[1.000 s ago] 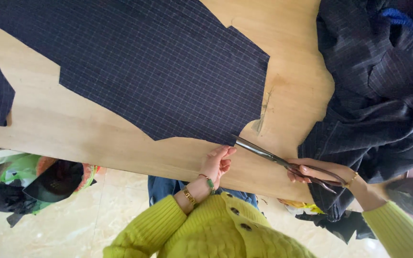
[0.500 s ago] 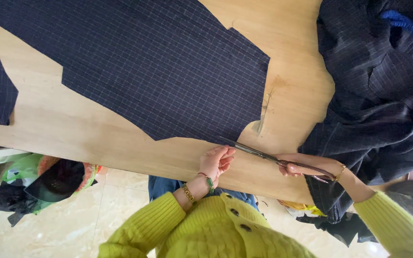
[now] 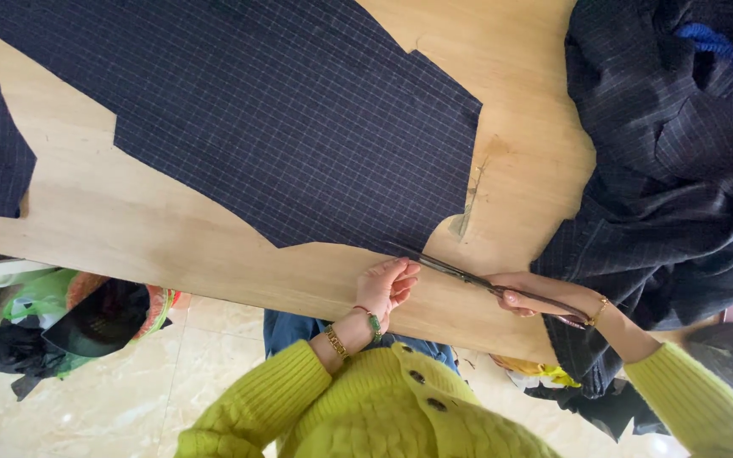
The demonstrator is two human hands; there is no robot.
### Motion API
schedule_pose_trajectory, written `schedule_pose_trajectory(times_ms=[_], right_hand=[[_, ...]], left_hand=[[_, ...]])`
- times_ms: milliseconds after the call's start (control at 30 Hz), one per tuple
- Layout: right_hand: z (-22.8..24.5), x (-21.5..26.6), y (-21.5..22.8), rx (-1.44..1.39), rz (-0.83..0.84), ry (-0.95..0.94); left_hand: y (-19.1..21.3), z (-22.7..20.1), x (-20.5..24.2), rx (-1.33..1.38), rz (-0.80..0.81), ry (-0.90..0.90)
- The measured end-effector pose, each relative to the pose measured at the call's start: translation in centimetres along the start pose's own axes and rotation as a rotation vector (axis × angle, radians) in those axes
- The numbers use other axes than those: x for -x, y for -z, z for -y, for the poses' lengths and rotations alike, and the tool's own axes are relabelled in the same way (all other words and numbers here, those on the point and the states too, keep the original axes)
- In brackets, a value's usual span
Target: The person smooths a large piece of dark patterned fabric on a wooden table, then uses shears to cut along the edges. The person removes a brown fabric piece from the top and continues cutting the dark fabric into a specific shape.
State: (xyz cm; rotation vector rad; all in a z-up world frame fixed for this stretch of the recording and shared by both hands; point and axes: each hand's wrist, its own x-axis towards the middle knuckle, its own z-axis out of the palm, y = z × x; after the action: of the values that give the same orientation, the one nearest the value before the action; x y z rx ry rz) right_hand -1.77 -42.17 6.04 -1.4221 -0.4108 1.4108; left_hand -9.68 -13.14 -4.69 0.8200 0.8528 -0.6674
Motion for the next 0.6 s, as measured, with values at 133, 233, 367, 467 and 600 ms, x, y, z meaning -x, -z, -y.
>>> schedule_pose_trajectory(times_ms=[133, 233, 367, 467, 600], right_hand=[[-0.1, 0.1, -0.2, -0.031, -0.019, -0.009], [-0.8, 0.2, -0.2, -0.064, -0.034, -0.021], [1.8, 0.5, -1.4, -0.146, -0.071, -0.03], [3.1, 0.8, -1.9, -0.167, -0.088, -0.06], [-1.2, 0.5, -0.9, -0.182, -0.086, -0.068]], left_hand=[[0.0, 0.0, -0.1, 0.002, 0.006, -0.004], [0.0, 0.1, -0.1, 0.005, 0.004, -0.006], [0.0, 0.2, -0.1, 0.014, 0.004, -0.01], [-0.1, 0.2, -0.1, 0.013, 0.004, -0.017], [0.0, 0.4, -0.3, 0.017, 0.012, -0.02]])
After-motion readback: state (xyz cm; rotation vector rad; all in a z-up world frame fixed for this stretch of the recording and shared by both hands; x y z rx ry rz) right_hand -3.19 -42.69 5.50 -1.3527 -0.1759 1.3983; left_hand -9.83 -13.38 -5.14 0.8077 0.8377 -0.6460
